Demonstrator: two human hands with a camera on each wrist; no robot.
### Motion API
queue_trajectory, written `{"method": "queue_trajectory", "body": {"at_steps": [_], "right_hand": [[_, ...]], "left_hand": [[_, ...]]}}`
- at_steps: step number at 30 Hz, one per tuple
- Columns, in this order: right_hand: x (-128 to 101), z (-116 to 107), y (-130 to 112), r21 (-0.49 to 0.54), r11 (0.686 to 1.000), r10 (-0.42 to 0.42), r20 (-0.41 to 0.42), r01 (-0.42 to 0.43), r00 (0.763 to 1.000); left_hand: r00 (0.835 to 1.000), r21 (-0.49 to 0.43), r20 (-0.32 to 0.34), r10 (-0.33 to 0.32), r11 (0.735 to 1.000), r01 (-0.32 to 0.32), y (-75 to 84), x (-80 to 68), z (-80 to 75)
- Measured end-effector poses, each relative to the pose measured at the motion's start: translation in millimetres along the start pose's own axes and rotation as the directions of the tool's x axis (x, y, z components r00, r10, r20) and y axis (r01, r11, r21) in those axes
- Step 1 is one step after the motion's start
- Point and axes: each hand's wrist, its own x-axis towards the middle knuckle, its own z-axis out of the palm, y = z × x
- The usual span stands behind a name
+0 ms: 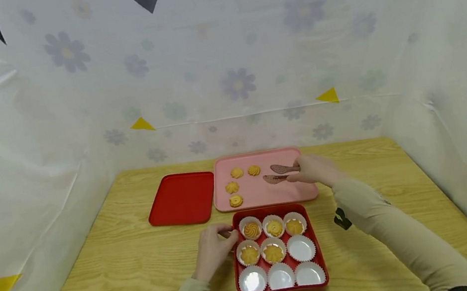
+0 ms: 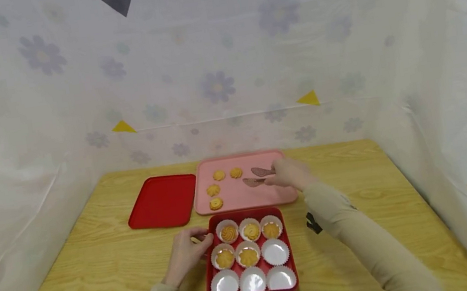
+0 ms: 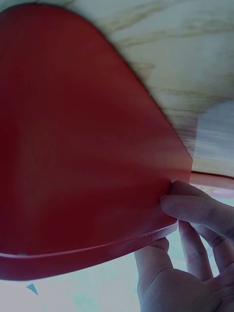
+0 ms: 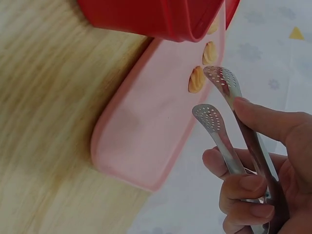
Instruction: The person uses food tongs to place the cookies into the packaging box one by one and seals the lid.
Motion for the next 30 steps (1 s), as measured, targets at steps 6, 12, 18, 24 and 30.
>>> {"method": "queue_trajectory", "body": {"at_steps": [6, 12, 18, 24, 30], "right_hand": [[30, 3, -15, 0.012, 1.000, 0.012, 0.022, -0.012, 1.000], [52, 10, -25, -0.095, 0.993, 0.063, -0.013, -0.064, 0.998], [63, 17, -32, -0.142, 0.986, 0.084, -0.037, -0.088, 0.996], [68, 21, -38, -0.162, 0.982, 0.092, -0.047, -0.099, 0.995], [71, 25, -42, -0.197, 0.976, 0.081, -0.057, -0.091, 0.995]], "left_hand": [[1.000, -0.003, 0.003, -0.008, 1.000, 0.008, -1.5, 0.5, -0.2], [1.000, -0.004, 0.010, -0.004, 1.000, 0.005, -1.9, 0.9, -1.9], [1.000, -0.009, 0.012, -0.017, 1.000, 0.018, -2.2, 1.1, -3.9], [1.000, -0.012, 0.013, -0.020, 1.000, 0.020, -2.6, 1.2, -5.9], [1.000, -0.013, 0.018, -0.021, 1.000, 0.021, -1.2, 0.4, -6.7]]}}
